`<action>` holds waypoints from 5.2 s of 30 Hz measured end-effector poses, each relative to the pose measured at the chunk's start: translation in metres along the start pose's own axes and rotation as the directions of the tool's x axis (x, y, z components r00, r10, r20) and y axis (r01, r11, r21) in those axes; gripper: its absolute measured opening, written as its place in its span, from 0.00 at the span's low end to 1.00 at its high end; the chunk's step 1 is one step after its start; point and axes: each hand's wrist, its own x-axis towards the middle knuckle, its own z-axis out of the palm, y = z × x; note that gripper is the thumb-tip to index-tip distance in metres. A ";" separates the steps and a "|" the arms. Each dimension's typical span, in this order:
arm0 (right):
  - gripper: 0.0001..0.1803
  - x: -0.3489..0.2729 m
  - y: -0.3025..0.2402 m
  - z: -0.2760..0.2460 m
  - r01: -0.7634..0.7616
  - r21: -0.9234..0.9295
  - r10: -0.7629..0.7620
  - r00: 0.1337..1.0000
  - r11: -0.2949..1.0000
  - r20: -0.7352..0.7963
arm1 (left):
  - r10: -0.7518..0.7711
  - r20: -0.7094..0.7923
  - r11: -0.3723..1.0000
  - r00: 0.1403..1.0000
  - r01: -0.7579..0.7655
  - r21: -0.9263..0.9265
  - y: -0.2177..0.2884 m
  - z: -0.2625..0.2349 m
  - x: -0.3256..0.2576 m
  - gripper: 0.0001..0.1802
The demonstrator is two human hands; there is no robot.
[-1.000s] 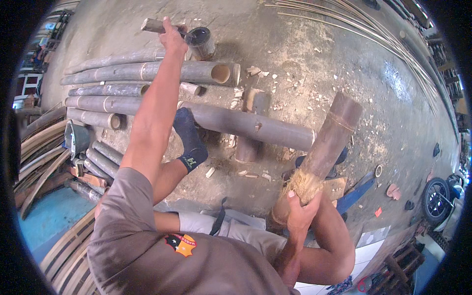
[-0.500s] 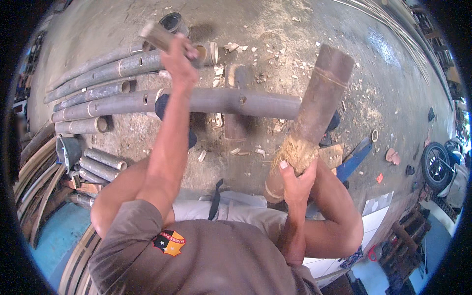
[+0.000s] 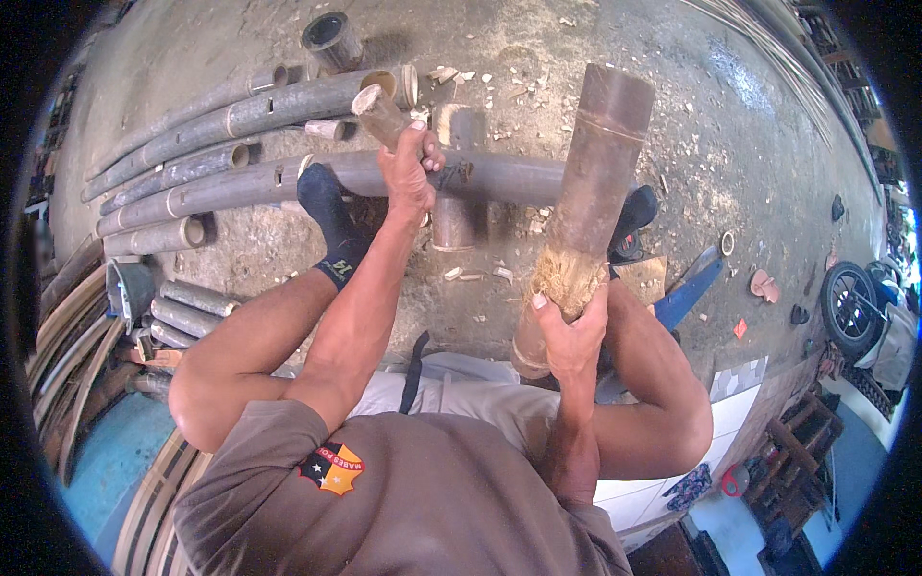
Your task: The person sits on the floor and uses a chisel and wooden mallet to carve rectangular slots into a long bamboo pole. They repeatedly position the chisel, strike it with the mallet, and clear debris from the cut.
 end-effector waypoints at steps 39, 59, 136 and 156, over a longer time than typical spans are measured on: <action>0.39 0.153 -0.171 0.069 0.658 -0.702 -0.405 0.740 0.271 0.537 | 0.010 0.023 0.877 1.000 -0.020 0.480 -0.018 0.011 0.022 0.18; 0.43 0.178 -0.198 0.064 0.627 -0.522 -0.421 0.778 0.578 0.467 | -0.017 0.041 0.910 0.999 -0.002 0.415 -0.029 0.012 0.018 0.14; 0.30 0.204 -0.231 0.015 0.449 -0.526 -0.398 0.892 0.722 0.214 | 0.033 -0.045 0.698 0.998 0.009 0.716 -0.026 0.074 -0.004 0.26; 0.46 0.164 -0.156 -0.003 0.403 -0.799 0.048 0.881 0.446 0.471 | 0.049 0.031 0.595 0.998 -0.054 0.802 -0.033 0.077 -0.008 0.26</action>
